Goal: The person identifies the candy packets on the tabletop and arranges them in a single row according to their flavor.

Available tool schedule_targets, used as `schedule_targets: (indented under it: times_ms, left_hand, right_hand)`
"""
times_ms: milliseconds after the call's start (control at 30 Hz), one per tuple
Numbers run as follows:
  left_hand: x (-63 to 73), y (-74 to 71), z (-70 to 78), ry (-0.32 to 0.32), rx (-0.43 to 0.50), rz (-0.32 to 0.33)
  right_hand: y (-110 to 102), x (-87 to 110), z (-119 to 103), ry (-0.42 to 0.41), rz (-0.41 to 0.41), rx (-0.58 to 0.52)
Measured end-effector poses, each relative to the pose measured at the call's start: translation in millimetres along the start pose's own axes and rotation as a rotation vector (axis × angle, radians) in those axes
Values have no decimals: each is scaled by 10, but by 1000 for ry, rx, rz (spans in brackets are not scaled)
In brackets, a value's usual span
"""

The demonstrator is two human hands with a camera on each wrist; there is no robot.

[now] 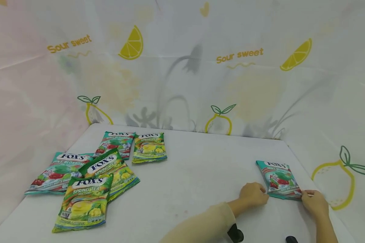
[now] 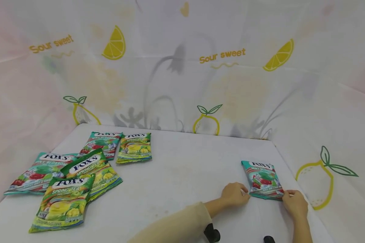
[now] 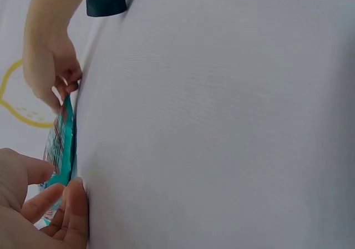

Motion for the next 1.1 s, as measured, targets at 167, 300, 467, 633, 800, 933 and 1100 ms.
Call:
schedule_targets:
  times_ms: [167, 300, 467, 633, 800, 933, 1100]
  left_hand:
    - [1, -108, -101, 61, 237, 52]
    - [-11, -166, -183, 64, 343, 74]
    - [-6, -215, -240, 71, 393, 76]
    - [28, -307, -295, 113, 472, 66]
    - [67, -391, -427, 150, 527, 56]
    - [116, -454, -505, 173, 528, 50]
    - [177, -493, -559, 205, 527, 37]
  right_hand:
    - [-36, 55, -31, 7, 76, -23]
    - [-62, 112, -109, -7, 150, -33]
    - [-67, 161, -208, 4, 217, -119]
    - [-64, 243, -335, -45, 182, -257]
    - [-31, 334, -476, -65, 112, -294]
    - [-12, 399, -588, -111, 94, -289]
    - [5, 493, -753, -233, 68, -328]
Point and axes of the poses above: each hand's wrist, its own x-axis away from the middle knuckle, its own y-axis out of the palm, z = x × y, the point moved 6 cm from there along -x, towards the middle knuckle, and after that the axes turned 7 degrees about z, right-handed, at the moved point
